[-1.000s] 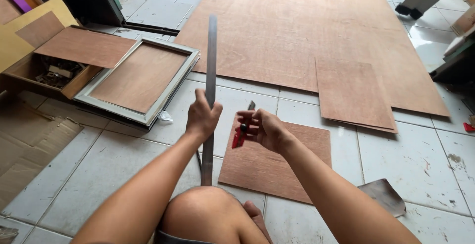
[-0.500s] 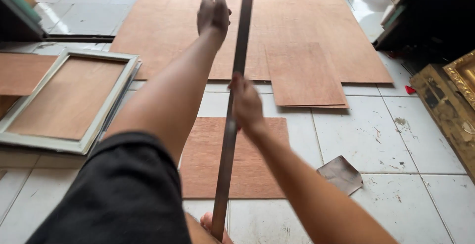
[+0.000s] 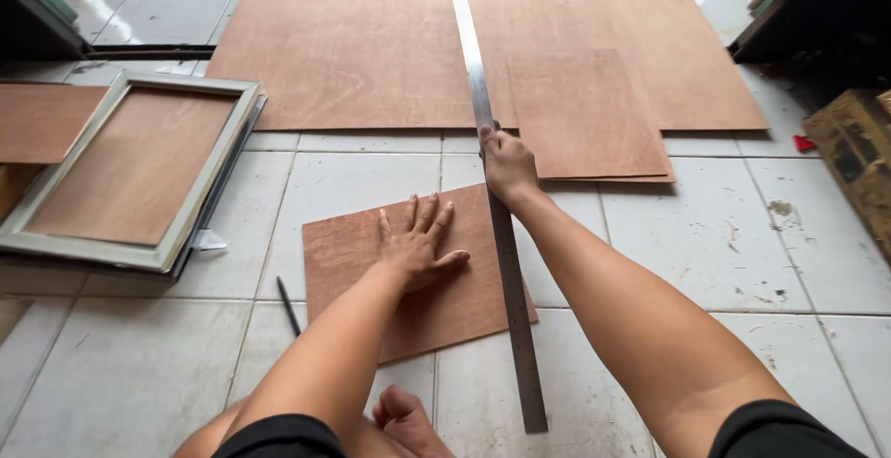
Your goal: Measuring, sanding, and cutting plywood sheets to fit into picture frames.
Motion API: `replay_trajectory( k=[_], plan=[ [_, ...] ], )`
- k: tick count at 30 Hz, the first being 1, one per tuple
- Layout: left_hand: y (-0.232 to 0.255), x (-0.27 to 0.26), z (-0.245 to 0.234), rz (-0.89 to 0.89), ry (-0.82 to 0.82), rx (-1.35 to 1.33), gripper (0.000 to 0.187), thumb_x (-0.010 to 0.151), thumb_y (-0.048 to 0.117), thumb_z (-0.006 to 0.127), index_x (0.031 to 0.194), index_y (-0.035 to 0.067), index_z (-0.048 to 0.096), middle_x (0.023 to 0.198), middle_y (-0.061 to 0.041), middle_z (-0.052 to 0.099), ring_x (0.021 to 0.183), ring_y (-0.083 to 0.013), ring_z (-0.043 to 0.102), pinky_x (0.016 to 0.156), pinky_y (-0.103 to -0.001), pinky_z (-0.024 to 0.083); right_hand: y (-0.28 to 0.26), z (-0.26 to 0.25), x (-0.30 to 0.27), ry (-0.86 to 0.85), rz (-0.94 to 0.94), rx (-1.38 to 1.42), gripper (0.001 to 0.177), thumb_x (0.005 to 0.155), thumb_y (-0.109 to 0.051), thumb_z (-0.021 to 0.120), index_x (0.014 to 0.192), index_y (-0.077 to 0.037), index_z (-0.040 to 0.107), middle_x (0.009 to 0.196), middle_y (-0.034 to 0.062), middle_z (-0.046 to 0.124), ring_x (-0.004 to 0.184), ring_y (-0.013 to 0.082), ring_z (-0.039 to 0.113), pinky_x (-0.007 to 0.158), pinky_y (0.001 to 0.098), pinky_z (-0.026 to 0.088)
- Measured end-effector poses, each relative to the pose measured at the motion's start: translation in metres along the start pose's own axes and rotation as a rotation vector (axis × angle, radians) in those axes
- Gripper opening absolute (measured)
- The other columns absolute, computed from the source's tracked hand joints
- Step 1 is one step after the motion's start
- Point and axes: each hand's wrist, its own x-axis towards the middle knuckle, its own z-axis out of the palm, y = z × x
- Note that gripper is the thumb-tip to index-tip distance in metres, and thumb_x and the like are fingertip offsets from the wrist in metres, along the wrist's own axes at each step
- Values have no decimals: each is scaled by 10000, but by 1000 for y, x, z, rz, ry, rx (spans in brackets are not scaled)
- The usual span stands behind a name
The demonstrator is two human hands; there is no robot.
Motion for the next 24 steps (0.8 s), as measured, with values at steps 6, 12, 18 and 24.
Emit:
replay_trajectory(
  k=[6, 12, 18, 24],
  plan=[
    [-18, 4, 3, 17, 1, 16, 925, 1036, 873, 365, 1817, 441, 122, 1932, 54, 62, 1774, -297, -7, 1346, -785, -9, 20, 26, -6, -112, 90, -267, 738, 1159, -750, 270, 1236, -199, 754, 1326, 149, 711, 1290, 420, 713, 1062, 601, 577],
    [-19, 11, -1, 7, 9, 16, 954, 1023, 887, 362, 1822, 428, 116, 1929, 67, 54, 1772, -290, -9, 1341, -783, -4, 6, -1, -33, -138, 60, -510, 519, 1173, -609, 483, 1417, -184, 653, 1463, 250, 488, 1234, 505, 728, 1003, 623, 569],
    [-18, 25, 25, 3, 75, 20, 945, 1012, 878, 368, 1812, 430, 140, 1922, 66, 68, 1768, -299, 16, 1337, -806, 54, 1, -66, -158, -111, -121, -350, 719, 1117, -308, 672, 1706, -263, 262, 1305, 309, 628, 1156, 582, 751, 928, 692, 610],
    [30, 10, 21, 132, 167, 82, 778, 1098, 749, 317, 1770, 358, 277, 1894, -24, 194, 1747, -362, 138, 1350, -751, 136, 55, -91, -239, -204, 101, -380, 1072, 1048, -303, 712, 1793, -289, -59, 1408, 278, 697, 1268, 566, 728, 1042, 705, 565]
  ],
)
